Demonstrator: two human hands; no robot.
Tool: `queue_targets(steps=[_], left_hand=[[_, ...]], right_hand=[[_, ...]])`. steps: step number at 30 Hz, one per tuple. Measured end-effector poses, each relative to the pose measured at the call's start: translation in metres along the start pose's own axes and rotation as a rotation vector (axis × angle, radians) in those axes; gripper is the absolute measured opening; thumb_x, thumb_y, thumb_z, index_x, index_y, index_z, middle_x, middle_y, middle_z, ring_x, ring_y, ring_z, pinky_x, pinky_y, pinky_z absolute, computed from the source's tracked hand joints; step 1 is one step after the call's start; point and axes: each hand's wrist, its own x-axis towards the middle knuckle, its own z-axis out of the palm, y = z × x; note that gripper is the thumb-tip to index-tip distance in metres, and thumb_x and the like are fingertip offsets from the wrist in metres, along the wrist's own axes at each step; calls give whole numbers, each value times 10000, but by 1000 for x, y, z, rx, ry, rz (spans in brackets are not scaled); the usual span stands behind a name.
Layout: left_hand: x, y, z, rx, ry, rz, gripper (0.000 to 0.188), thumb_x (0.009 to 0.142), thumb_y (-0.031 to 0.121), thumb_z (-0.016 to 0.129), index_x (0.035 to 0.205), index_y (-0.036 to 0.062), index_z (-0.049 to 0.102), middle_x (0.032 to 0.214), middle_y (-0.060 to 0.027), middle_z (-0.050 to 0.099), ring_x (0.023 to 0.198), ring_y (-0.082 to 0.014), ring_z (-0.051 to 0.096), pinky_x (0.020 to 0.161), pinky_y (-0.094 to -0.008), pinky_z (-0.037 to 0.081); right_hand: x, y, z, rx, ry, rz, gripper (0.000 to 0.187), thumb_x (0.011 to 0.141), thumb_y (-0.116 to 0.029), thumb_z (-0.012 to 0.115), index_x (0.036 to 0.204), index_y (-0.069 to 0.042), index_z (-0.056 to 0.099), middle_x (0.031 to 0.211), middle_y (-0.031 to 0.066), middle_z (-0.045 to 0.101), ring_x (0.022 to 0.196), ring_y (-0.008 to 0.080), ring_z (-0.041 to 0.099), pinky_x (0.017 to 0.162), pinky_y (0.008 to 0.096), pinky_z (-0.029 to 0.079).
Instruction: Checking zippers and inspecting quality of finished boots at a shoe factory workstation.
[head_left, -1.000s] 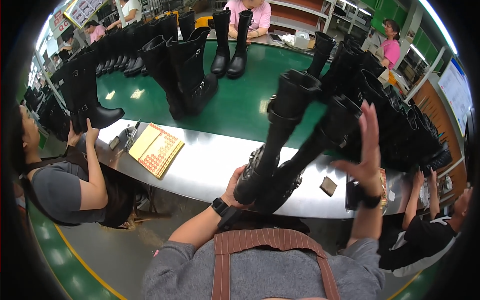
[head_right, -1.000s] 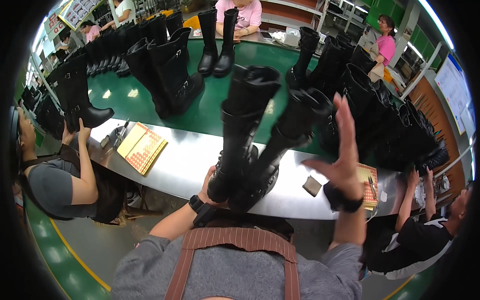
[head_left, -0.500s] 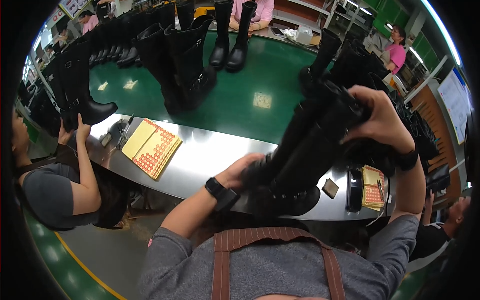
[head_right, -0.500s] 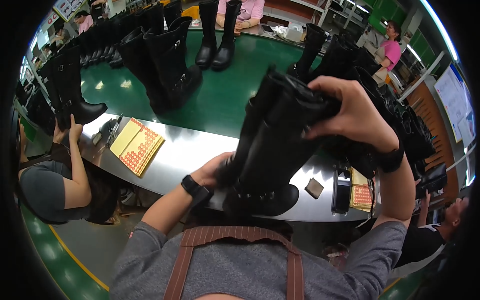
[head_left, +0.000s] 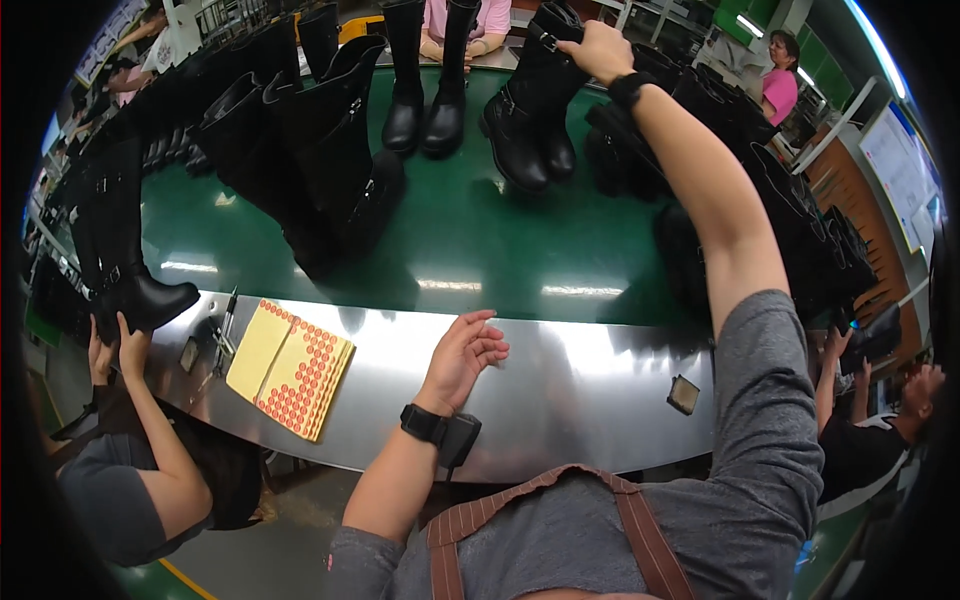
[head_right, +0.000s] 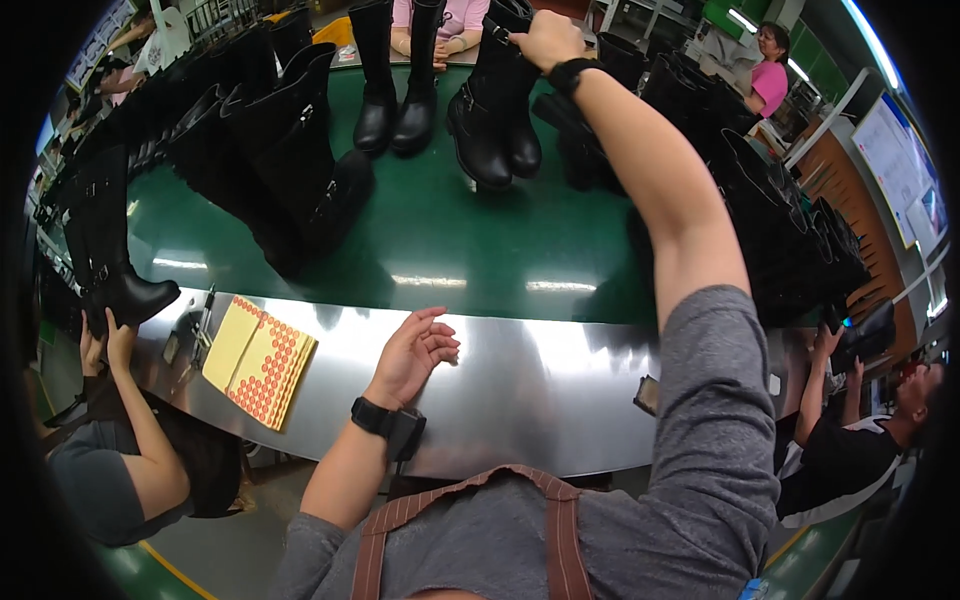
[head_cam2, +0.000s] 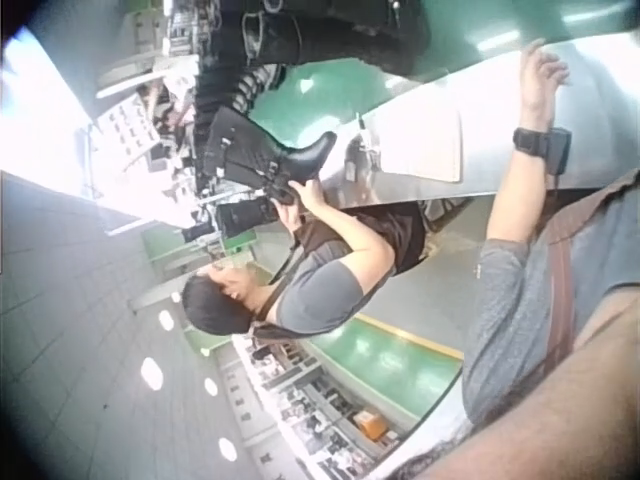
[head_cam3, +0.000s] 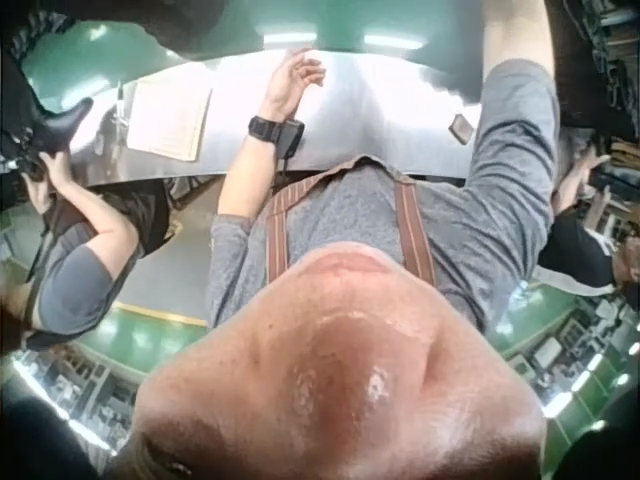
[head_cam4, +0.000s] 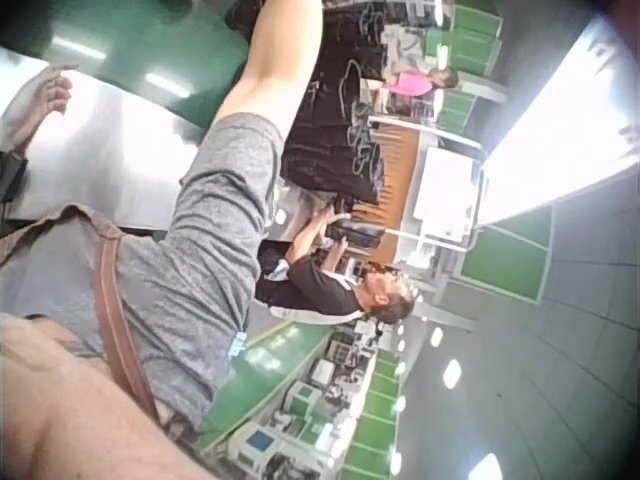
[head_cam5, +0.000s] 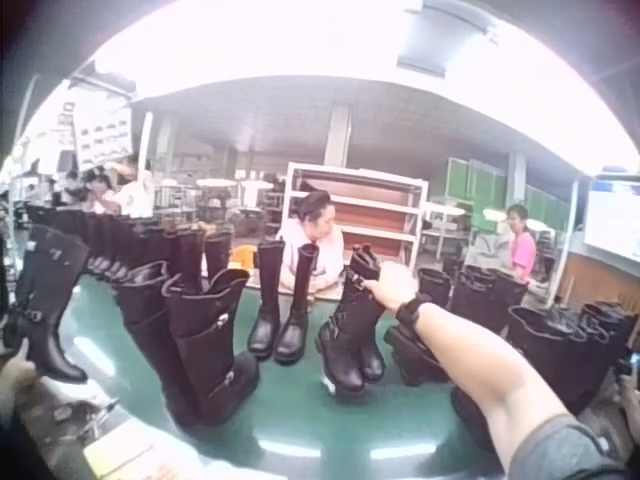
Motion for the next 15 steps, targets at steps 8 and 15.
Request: queue_targets(steps=[8, 15], left_hand=[[-1, -3, 6, 71, 60, -4, 288, 952, 140, 481, 1194, -17, 475, 932, -122, 603, 839, -220, 621, 767, -345, 525], [0, -4, 10, 94, 42, 1, 287, 942, 122, 480, 1191, -21, 483, 933, -121, 598, 837, -220, 618, 767, -343, 527]], right_hand=[[27, -18, 132, 29, 10, -57, 377, 864, -213, 547, 1230, -301, 576, 1186, 219, 505, 1083, 412, 540, 889, 490, 489], [13, -19, 85, -96, 34, -103, 542, 779, -431, 692, 1276, -274, 543, 1357, 139, 438, 1283, 357, 400, 997, 557, 380]])
